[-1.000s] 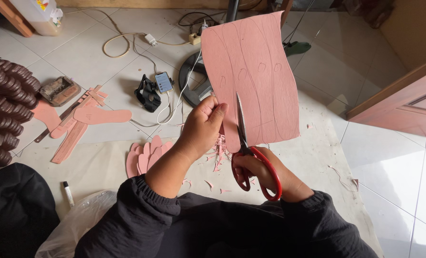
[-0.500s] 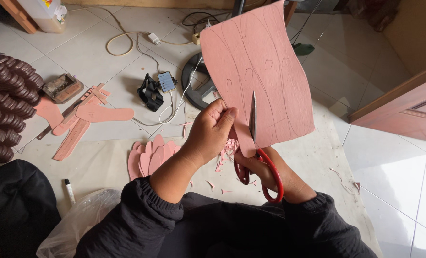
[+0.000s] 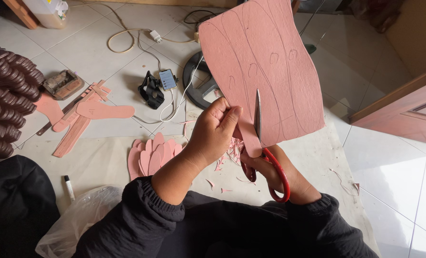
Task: The person cuts a pink foam sheet along pre-drawn outlines using red-handled scissors. They rotate the sheet to follow the lines and separate individual shapes, placing finished pieces on the floor.
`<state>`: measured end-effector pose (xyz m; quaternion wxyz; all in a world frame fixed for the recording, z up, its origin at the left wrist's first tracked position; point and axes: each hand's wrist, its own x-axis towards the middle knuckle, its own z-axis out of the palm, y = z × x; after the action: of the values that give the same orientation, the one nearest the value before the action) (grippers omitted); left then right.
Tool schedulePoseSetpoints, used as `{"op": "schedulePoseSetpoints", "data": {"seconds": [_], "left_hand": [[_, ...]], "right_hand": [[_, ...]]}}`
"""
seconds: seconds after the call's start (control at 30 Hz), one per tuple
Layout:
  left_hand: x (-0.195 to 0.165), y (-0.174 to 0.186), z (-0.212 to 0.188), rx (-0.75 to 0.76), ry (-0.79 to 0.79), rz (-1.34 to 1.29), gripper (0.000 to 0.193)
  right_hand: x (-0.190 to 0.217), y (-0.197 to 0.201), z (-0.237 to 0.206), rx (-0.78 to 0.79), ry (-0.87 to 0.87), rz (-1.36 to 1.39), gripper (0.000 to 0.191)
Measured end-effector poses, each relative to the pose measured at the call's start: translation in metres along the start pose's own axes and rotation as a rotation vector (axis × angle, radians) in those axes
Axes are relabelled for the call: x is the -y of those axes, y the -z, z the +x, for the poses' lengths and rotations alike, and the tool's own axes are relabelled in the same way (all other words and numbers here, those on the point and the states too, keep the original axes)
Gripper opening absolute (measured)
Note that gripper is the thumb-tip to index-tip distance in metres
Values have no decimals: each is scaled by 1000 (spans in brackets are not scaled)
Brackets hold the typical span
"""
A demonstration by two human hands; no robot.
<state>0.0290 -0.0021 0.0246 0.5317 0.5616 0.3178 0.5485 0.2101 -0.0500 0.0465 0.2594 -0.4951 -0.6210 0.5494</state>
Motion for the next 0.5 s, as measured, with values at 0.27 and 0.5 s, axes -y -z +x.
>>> {"op": "schedulePoseSetpoints", "data": {"seconds": [0.27,0.5], "left_hand": [[-1,-3,1,-6,-34,-36,26],[-3,-3,-1,-35,-25,38,24]], "right_hand": [[0,-1,2,-48,-59,-13,25],[2,2,0,-29,-83,-20,30]]}}
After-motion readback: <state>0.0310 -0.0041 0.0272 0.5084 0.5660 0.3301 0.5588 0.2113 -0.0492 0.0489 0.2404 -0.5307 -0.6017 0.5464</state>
